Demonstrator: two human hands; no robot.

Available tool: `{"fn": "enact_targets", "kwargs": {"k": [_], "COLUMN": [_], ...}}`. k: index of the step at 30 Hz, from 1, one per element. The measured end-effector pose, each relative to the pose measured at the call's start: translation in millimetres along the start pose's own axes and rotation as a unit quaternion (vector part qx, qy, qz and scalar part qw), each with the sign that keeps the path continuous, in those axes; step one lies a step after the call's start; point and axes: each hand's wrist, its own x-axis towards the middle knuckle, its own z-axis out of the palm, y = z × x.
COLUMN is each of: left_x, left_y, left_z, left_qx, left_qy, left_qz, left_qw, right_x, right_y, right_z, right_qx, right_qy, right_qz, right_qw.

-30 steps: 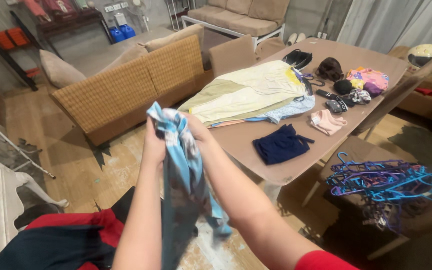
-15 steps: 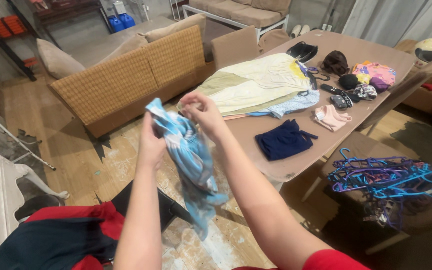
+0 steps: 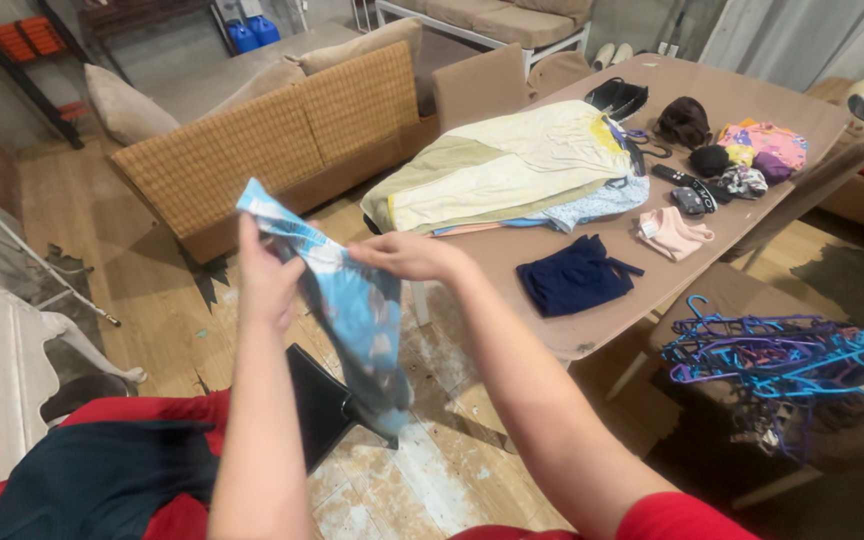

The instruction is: The person organizes a pile of laundry on a table by placing a blue tank top, a red shirt, a dark shirt, and a pair of yellow patterned pants onto hangers.

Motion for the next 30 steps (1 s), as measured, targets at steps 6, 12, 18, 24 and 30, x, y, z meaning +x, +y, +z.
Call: {"fn": "enact_targets", "kwargs": {"k": [6, 12, 18, 24, 30], "left_x": [-13, -17, -19, -25, -24], "left_y": [-2, -19, -33, -22, -46], "left_z": [-22, -44, -66, -64, -52], "left_qx": [0.045, 0.14, 0.008, -0.002, 0.128], "left_qy": [-0.057, -0.092, -0.048, 0.012, -0.202], "left_qz": [0.006, -0.093, -0.108, -0.251, -0.342], "left_qw": [0.997, 0.981, 0.993, 0.968, 0.909], "right_x": [-12, -22, -19, -8, -3], "right_y": [-10, -16, -13, -7, -13], "right_z": [-24, -17, -15, -13, -9], "right_qx": [-0.033, 0.205, -0.063, -0.299, -0.288], "right_qy": [-0.074, -0.173, -0.184, 0.051, 0.21], "right_qz": [-0.113, -0.144, -0.035, 0.06, -0.143], "right_qw": [0.99, 0.952, 0.98, 0.951, 0.924]}}
